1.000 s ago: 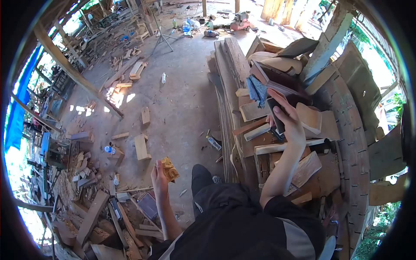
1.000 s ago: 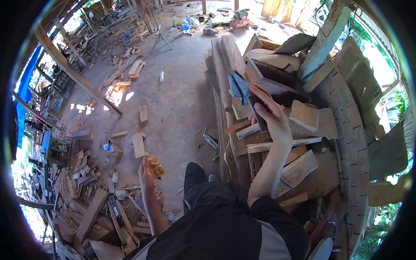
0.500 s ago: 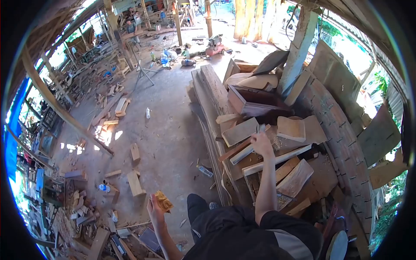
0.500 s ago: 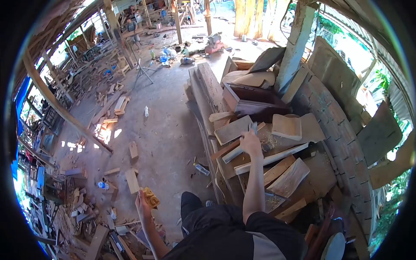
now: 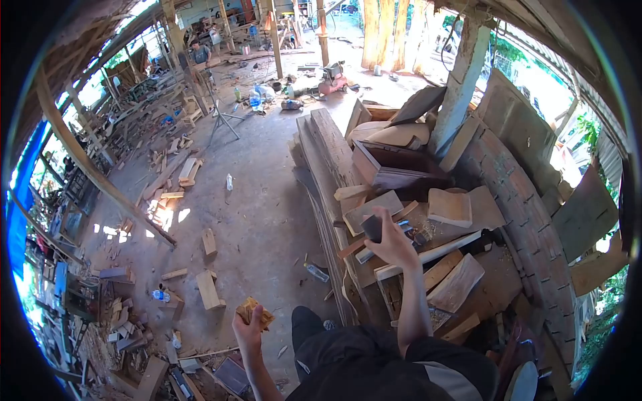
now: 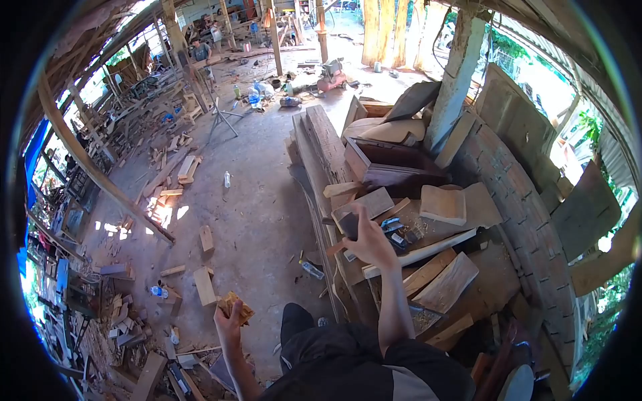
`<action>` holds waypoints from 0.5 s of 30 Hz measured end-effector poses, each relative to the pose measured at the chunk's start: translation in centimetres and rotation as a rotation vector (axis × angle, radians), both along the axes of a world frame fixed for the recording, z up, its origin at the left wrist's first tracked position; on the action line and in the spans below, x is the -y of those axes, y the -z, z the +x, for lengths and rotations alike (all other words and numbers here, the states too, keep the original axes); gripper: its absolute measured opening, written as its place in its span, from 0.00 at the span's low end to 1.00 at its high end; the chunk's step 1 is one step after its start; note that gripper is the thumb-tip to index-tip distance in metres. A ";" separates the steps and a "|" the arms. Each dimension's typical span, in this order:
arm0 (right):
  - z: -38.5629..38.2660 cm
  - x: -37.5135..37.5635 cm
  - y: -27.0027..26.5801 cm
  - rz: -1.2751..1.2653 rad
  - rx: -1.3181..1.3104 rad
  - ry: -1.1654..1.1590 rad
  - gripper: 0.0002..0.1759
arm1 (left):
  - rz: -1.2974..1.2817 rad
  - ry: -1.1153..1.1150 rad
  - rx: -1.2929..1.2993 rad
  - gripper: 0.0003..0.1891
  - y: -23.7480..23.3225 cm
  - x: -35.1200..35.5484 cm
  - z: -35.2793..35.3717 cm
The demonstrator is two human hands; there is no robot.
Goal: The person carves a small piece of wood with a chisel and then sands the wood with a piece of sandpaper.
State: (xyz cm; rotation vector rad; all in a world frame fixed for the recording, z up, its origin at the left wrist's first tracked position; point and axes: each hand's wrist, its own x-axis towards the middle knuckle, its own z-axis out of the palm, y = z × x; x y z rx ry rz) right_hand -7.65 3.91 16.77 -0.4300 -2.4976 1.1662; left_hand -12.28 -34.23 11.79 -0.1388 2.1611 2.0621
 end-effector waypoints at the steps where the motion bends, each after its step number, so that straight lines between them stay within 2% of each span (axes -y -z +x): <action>1: -0.1 0.6 -0.2 0.003 0.001 -0.005 0.39 | 0.001 0.008 0.002 0.16 -0.2 -0.3 0.1; 5: -0.6 2.9 -1.1 -0.114 0.102 -0.113 0.34 | 0.033 0.051 0.006 0.14 1.1 -0.5 -0.2; 7: -1.0 3.6 -0.4 0.195 -0.161 -0.242 0.29 | 0.030 0.050 0.023 0.13 0.9 -0.9 -0.4; 8: -1.1 4.0 -0.4 0.163 -0.159 -0.240 0.26 | 0.025 0.052 0.044 0.12 0.9 -1.1 -0.5; 11: -1.2 5.5 -1.3 0.169 -0.059 -0.243 0.28 | 0.040 0.068 0.023 0.12 0.6 -1.6 -0.8; 13: -1.5 5.9 -0.8 0.212 -0.121 -0.266 0.30 | 0.053 0.081 0.007 0.13 1.5 -1.7 -1.3; 15: -1.6 7.0 -0.5 -0.059 -0.216 -0.199 0.29 | 0.061 0.092 0.008 0.13 1.9 -1.8 -1.1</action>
